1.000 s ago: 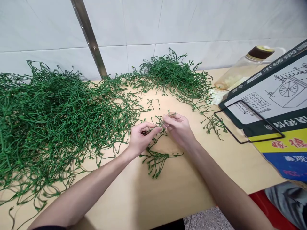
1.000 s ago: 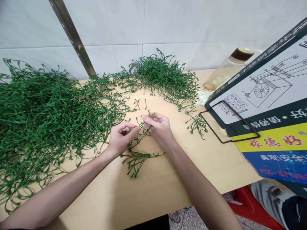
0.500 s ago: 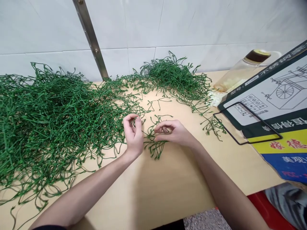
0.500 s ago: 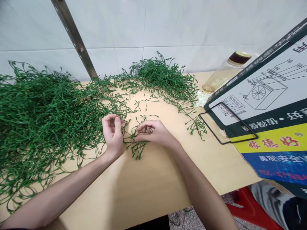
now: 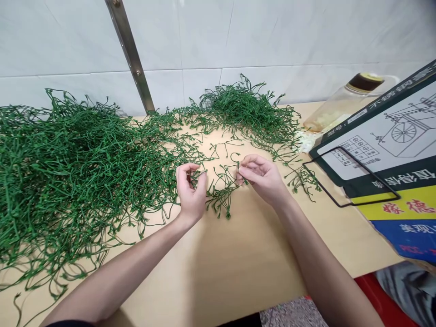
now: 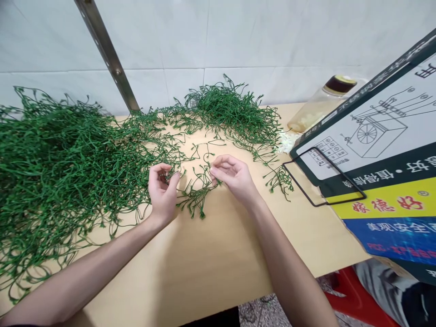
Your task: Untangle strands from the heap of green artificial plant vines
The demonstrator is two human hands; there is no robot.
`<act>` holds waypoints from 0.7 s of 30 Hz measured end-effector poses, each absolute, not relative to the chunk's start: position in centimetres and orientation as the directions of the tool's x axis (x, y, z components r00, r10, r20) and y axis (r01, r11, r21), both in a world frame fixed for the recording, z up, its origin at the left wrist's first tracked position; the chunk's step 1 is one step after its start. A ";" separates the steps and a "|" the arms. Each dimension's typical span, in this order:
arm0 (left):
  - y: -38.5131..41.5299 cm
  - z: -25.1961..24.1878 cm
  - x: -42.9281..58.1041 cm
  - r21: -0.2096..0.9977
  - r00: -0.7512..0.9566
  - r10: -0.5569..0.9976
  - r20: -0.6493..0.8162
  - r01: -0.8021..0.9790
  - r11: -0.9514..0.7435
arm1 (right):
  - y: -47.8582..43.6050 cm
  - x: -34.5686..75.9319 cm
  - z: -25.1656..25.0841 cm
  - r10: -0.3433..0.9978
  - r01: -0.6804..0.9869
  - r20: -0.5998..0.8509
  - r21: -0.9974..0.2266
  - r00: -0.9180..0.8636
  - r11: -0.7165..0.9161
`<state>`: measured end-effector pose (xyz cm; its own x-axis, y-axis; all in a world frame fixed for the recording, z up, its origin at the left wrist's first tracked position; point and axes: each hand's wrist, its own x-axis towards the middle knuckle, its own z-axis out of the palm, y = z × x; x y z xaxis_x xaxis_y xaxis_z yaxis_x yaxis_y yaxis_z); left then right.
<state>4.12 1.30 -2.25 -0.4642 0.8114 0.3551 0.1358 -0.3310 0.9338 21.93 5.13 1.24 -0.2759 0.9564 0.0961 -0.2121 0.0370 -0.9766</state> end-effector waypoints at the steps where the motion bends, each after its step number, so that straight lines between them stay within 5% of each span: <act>1: 1.3 -2.2 4.1 0.936 -0.461 0.817 0.348 0.126 -0.328 | 5.2 21.8 1.1 0.963 -0.205 0.095 -0.978 -0.253 0.042; 6: 1.2 -2.1 4.3 0.941 -0.411 0.853 0.321 0.039 -0.336 | 5.2 21.1 0.3 0.980 -0.030 0.192 -0.981 -0.046 0.190; 10: 1.2 -2.0 4.4 0.933 -0.414 0.845 0.339 0.036 -0.357 | 4.9 20.9 0.4 0.932 0.165 0.361 -0.917 -0.047 0.363; 12: 1.1 -2.0 4.4 0.931 -0.444 0.823 0.355 0.087 -0.355 | 4.6 21.2 0.7 0.913 0.191 0.374 -0.896 -0.161 0.401; 16: 1.2 -2.2 4.2 0.917 -0.457 0.796 0.398 0.210 -0.339 | 4.2 21.7 1.4 0.799 0.197 0.172 -0.919 -0.576 0.340; 21: 1.3 -2.2 3.8 0.853 -0.379 0.773 0.509 0.345 -0.392 | 4.3 21.8 1.4 0.640 0.169 0.156 -0.893 -0.752 0.416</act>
